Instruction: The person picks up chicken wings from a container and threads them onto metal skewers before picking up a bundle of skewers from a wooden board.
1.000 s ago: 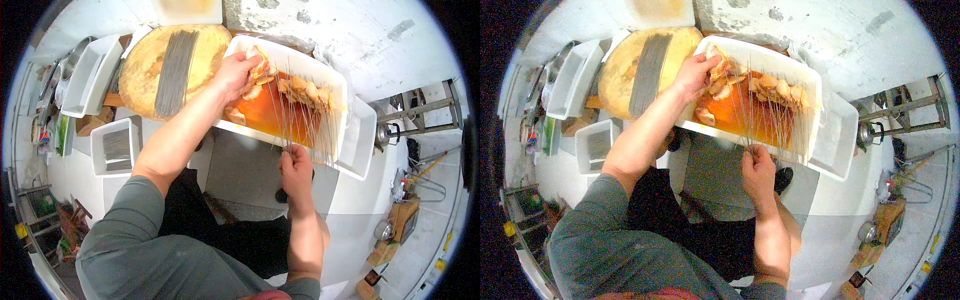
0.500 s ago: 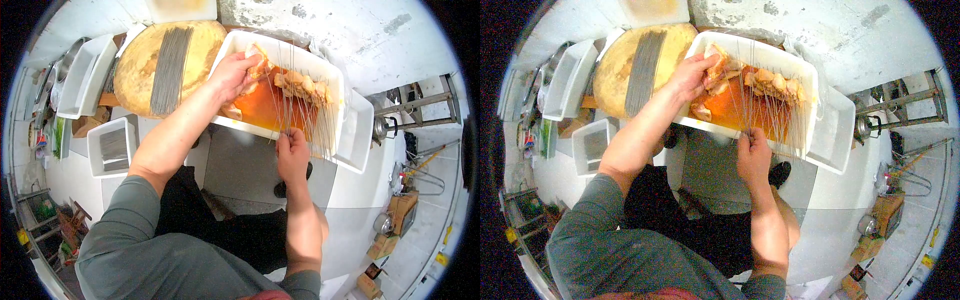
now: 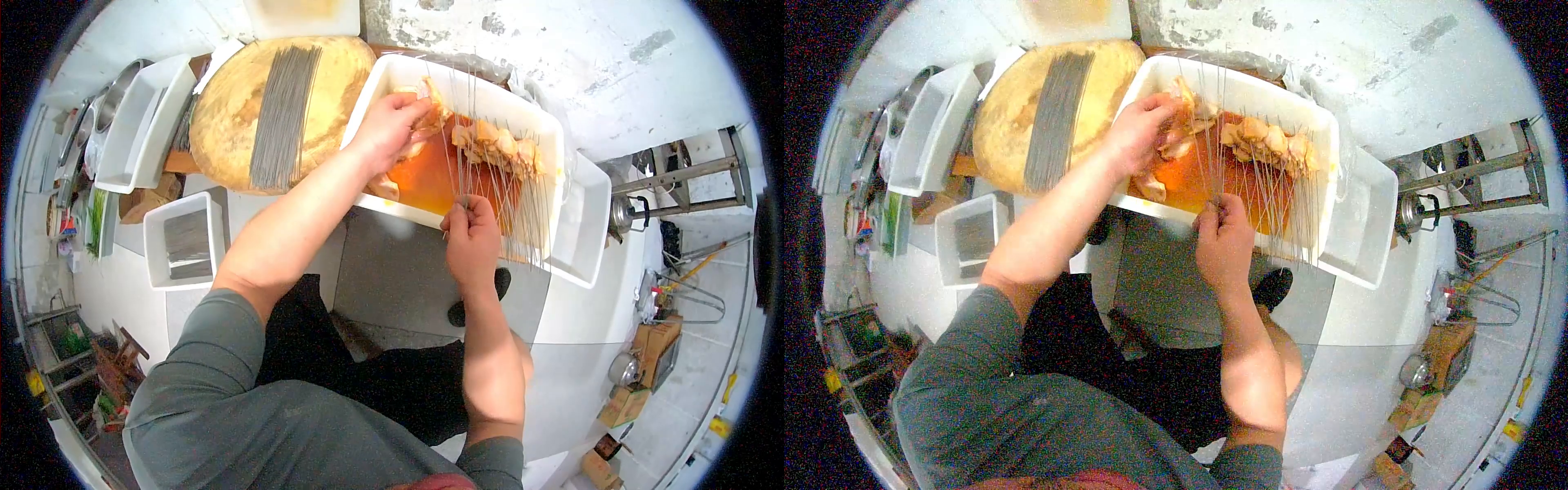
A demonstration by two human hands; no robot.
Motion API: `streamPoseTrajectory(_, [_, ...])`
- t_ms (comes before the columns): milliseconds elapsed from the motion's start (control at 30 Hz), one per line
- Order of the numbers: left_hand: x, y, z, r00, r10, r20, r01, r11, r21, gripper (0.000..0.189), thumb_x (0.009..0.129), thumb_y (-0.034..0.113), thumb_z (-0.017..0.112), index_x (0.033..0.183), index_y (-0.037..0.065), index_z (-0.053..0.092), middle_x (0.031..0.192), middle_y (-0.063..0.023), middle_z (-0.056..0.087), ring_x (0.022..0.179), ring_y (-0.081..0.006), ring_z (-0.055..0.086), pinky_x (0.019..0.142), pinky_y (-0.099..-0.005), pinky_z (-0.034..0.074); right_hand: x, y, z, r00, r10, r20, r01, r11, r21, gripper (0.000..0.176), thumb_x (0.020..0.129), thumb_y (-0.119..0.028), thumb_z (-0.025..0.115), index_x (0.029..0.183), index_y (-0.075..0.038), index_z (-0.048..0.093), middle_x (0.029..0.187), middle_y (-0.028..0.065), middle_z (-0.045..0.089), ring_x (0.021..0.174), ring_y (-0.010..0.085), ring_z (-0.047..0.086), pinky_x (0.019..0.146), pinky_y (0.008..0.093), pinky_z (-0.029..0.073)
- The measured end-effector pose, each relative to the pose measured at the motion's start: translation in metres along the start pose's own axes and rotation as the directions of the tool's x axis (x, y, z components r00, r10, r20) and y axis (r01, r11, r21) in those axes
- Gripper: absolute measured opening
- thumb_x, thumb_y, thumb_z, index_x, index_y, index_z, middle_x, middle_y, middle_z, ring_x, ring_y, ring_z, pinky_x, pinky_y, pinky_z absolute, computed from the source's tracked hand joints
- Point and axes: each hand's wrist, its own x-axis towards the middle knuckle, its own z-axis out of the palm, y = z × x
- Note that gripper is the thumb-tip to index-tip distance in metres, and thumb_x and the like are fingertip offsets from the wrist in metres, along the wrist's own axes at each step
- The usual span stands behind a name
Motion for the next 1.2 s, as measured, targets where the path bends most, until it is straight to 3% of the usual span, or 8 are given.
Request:
streamPoseTrajectory(67, [0.003,-0.004,-0.007,0.998,0.008,0.055,-0.006,0.999,-0.035,0.015,0.095,0.019,0.054,0.096,0.005,0.057,0.076,-0.0010,0.055,0.057,-0.0096,0.047,0.051,-0.0240,0.042,0.000,-0.003,0.001,1.000,-0.001,0.014,0.002,0.999,-0.044,0.015,0.090,-0.013,0.053,0.096,0.000,0.055,0.073,0.0136,0.064,0.067,0.0228,0.063,0.061,0.0351,0.049])
streamPoseTrajectory(167, [-0.002,0.004,0.007,0.999,-0.032,-0.007,0.028,0.955,-0.297,0.014,0.095,0.019,0.053,0.094,0.006,0.057,0.071,-0.0007,0.052,0.056,-0.0088,0.046,0.050,-0.0227,0.039,-0.002,-0.010,0.004,1.000,-0.011,0.015,0.012,0.996,-0.093,0.016,0.090,-0.013,0.053,0.096,0.001,0.056,0.078,0.0166,0.066,0.071,0.0275,0.065,0.063,0.0368,0.050])
streamPoseTrajectory(267, [-0.018,0.017,0.021,1.000,-0.005,0.010,0.008,0.943,-0.333,0.016,0.096,0.017,0.049,0.094,0.004,0.056,0.082,-0.0049,0.060,0.061,-0.0090,0.050,0.055,-0.0223,0.043,-0.002,-0.003,0.006,1.000,-0.027,0.006,0.027,0.995,-0.101,0.017,0.090,-0.014,0.054,0.097,0.001,0.057,0.082,0.0178,0.066,0.075,0.0318,0.065,0.066,0.0383,0.049])
streamPoseTrajectory(367, [-0.002,-0.003,0.002,0.997,0.039,0.069,-0.034,0.997,-0.070,0.014,0.095,0.018,0.053,0.095,0.005,0.057,0.083,-0.0033,0.061,0.059,-0.0072,0.050,0.052,-0.0193,0.041,-0.001,0.002,0.005,0.997,-0.077,-0.011,0.074,0.984,-0.159,0.018,0.089,-0.015,0.055,0.098,0.000,0.058,0.084,0.0186,0.064,0.078,0.0345,0.063,0.069,0.0398,0.049])
streamPoseTrajectory(500, [-0.001,-0.004,-0.002,0.994,0.044,0.099,-0.030,0.990,-0.138,0.011,0.094,0.017,0.056,0.095,0.006,0.057,0.083,-0.0017,0.061,0.059,-0.0061,0.050,0.052,-0.0185,0.041,-0.001,0.004,0.003,0.983,-0.181,-0.022,0.170,0.956,-0.239,0.019,0.089,-0.016,0.056,0.097,0.000,0.059,0.085,0.0197,0.062,0.079,0.0359,0.061,0.071,0.0409,0.047])
streamPoseTrajectory(667, [-0.006,0.005,0.010,0.999,0.051,0.016,-0.046,0.974,-0.221,0.012,0.094,0.017,0.055,0.096,0.005,0.057,0.081,-0.0012,0.062,0.056,-0.0055,0.048,0.055,-0.0188,0.043,-0.002,-0.004,0.000,0.996,-0.089,0.000,0.088,0.977,-0.196,0.019,0.088,-0.016,0.057,0.094,0.002,0.060,0.085,0.0196,0.063,0.079,0.0351,0.062,0.071,0.0403,0.048])
streamPoseTrajectory(867, [0.003,-0.002,-0.005,0.989,0.068,0.128,-0.036,0.971,-0.237,0.015,0.094,0.018,0.055,0.098,0.004,0.056,0.086,-0.0017,0.063,0.063,-0.0036,0.053,0.061,-0.0200,0.046,-0.002,-0.006,0.000,0.998,-0.069,-0.007,0.067,0.980,-0.188,0.019,0.088,-0.016,0.058,0.095,0.002,0.061,0.086,0.0194,0.065,0.079,0.0329,0.063,0.072,0.0382,0.049])
streamPoseTrajectory(1200, [0.003,-0.002,-0.001,0.997,0.051,0.052,-0.045,0.992,-0.114,0.015,0.095,0.022,0.055,0.089,0.009,0.056,0.057,0.0057,0.051,0.041,-0.0028,0.043,0.035,-0.0147,0.031,-0.002,-0.007,0.002,1.000,-0.006,-0.025,0.005,0.999,-0.032,0.020,0.089,-0.017,0.059,0.095,0.002,0.062,0.081,0.0138,0.066,0.074,0.0224,0.063,0.070,0.0328,0.049])
